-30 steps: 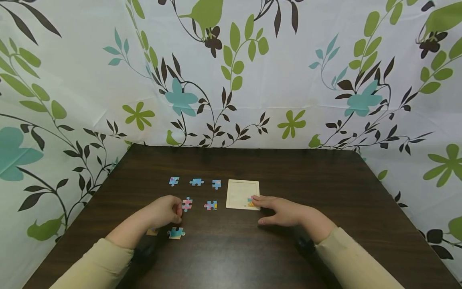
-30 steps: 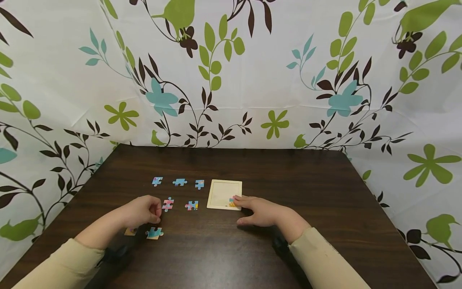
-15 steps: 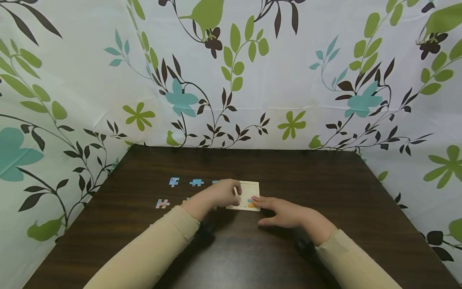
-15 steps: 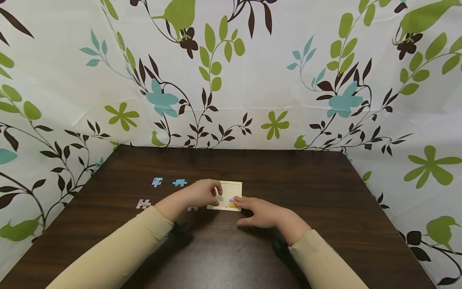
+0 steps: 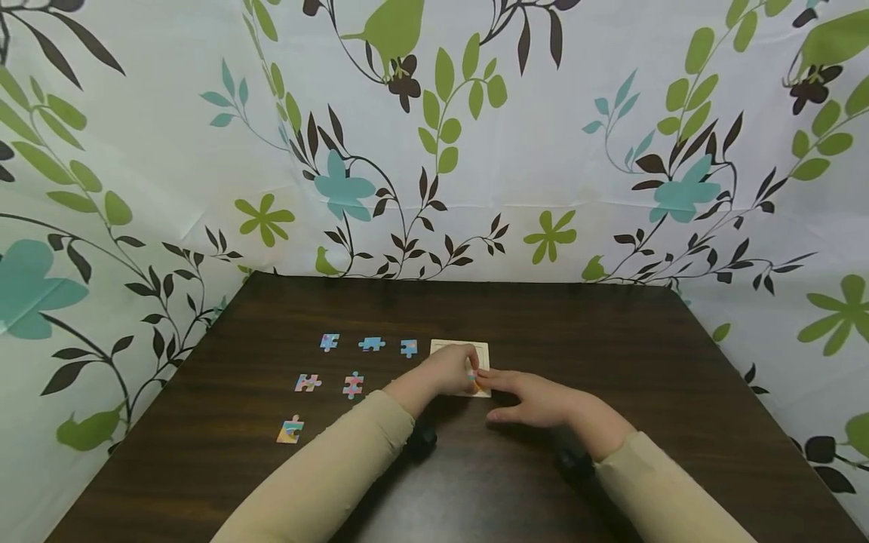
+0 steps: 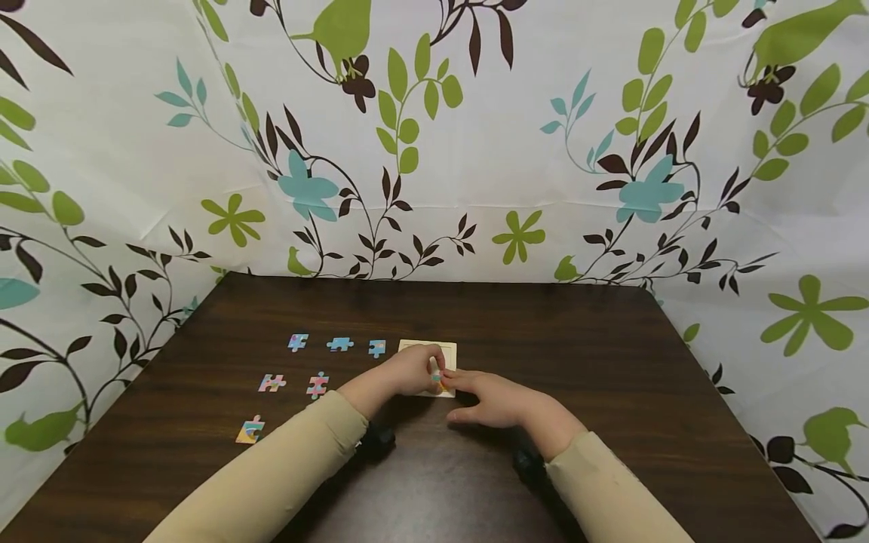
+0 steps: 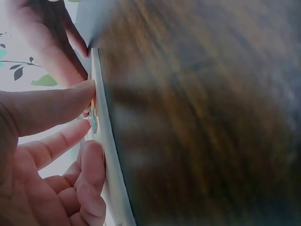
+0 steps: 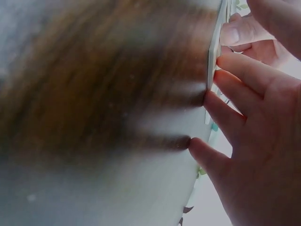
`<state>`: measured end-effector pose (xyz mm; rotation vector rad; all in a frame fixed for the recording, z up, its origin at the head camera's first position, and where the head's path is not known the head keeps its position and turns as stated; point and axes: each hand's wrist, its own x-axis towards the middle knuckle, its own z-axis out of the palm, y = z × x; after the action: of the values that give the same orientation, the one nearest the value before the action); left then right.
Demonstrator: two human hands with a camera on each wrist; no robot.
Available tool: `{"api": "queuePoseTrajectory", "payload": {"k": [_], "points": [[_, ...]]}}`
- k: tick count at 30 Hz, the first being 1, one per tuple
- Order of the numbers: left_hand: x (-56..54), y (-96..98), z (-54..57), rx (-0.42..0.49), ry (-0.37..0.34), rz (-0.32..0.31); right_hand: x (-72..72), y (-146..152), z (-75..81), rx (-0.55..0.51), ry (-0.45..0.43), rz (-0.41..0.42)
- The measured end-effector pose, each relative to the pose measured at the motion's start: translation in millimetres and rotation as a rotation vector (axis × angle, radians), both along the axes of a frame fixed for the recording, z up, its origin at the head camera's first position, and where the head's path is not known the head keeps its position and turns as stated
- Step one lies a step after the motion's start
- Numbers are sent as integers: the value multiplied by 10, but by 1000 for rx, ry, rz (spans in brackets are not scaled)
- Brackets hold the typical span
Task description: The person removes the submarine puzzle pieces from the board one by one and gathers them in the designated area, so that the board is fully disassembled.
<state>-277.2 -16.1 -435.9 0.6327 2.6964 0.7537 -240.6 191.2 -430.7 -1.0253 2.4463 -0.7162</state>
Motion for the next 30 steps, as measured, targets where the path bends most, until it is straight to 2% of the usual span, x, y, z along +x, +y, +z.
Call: {"api": "queuePoseTrajectory", "payload": {"k": [6, 13, 20, 24, 30], "points": [[-9, 14, -41, 11, -31, 29, -22, 37, 1, 15, -13, -98], [-1, 8, -58, 54, -45, 54, -30, 40, 58, 39, 13, -82], [19, 0, -64, 191, -56, 96, -29, 17, 37, 65, 40, -81], [26, -26, -49, 289, -99, 113, -33, 3, 17, 78, 35, -105], [44, -121, 76, 404, -128, 121, -35, -11, 11, 110, 24, -155]]}}
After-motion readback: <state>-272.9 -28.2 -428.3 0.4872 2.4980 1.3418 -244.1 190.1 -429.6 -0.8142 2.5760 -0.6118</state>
